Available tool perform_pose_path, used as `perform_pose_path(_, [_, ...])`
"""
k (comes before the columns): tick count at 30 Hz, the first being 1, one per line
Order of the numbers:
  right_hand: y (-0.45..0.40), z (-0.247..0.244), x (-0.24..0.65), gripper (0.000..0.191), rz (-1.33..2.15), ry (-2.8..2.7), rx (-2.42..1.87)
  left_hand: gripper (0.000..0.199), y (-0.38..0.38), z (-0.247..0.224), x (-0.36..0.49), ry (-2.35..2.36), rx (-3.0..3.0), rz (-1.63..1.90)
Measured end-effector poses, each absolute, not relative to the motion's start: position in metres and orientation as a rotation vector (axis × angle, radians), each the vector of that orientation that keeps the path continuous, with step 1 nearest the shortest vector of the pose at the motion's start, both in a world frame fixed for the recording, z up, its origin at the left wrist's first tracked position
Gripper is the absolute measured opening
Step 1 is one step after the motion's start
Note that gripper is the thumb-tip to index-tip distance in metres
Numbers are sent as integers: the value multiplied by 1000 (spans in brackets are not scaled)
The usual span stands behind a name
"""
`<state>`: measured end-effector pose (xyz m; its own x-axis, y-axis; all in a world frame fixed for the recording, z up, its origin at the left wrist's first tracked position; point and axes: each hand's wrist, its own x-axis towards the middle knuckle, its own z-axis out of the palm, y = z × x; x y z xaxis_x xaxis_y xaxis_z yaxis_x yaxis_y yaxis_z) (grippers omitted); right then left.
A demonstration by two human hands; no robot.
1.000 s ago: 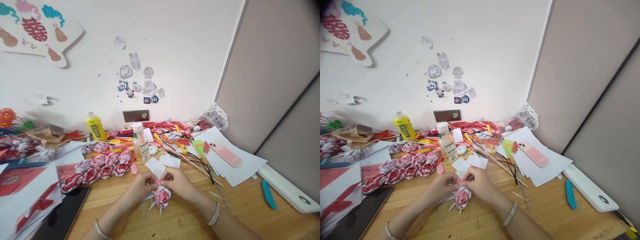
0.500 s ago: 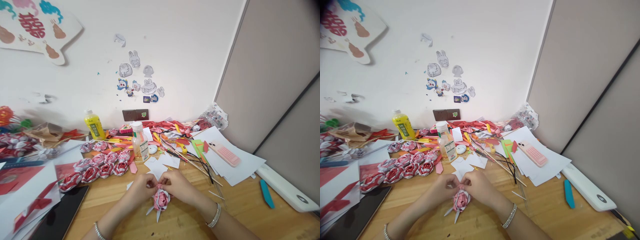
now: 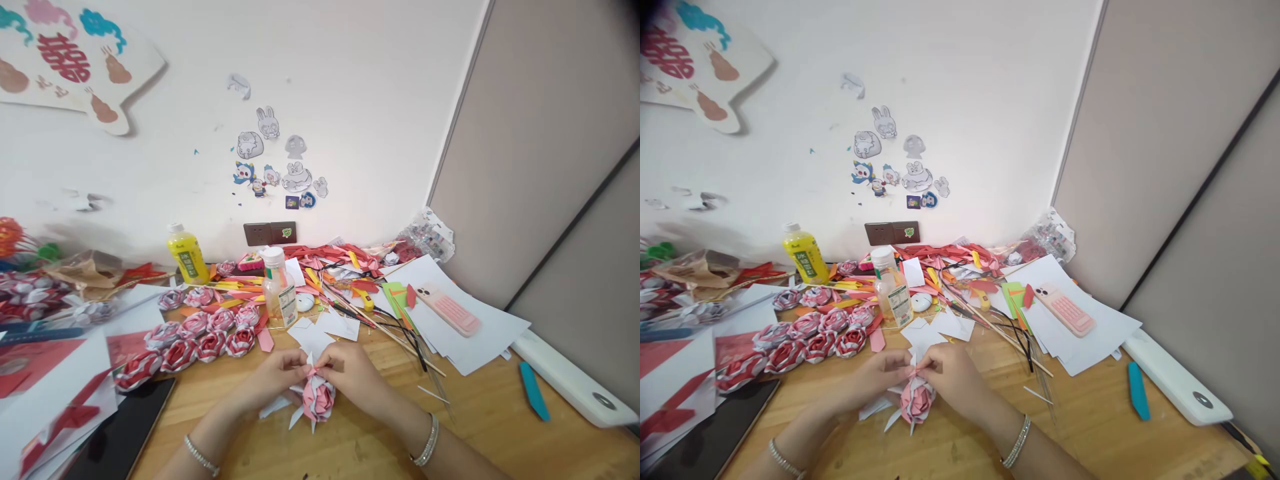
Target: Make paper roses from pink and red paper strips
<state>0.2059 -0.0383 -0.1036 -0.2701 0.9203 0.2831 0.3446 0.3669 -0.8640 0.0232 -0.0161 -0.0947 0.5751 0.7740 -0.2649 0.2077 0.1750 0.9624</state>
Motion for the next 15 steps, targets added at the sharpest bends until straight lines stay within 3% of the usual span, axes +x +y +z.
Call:
perform_pose_path(10, [-35, -95, 221, 17, 550, -2225, -671, 53, -10, -102, 28, 955, 1399, 605])
perform_pose_path(15, [-39, -92, 221, 21, 696, -2159, -834, 49, -11, -103, 29, 969, 1440, 654])
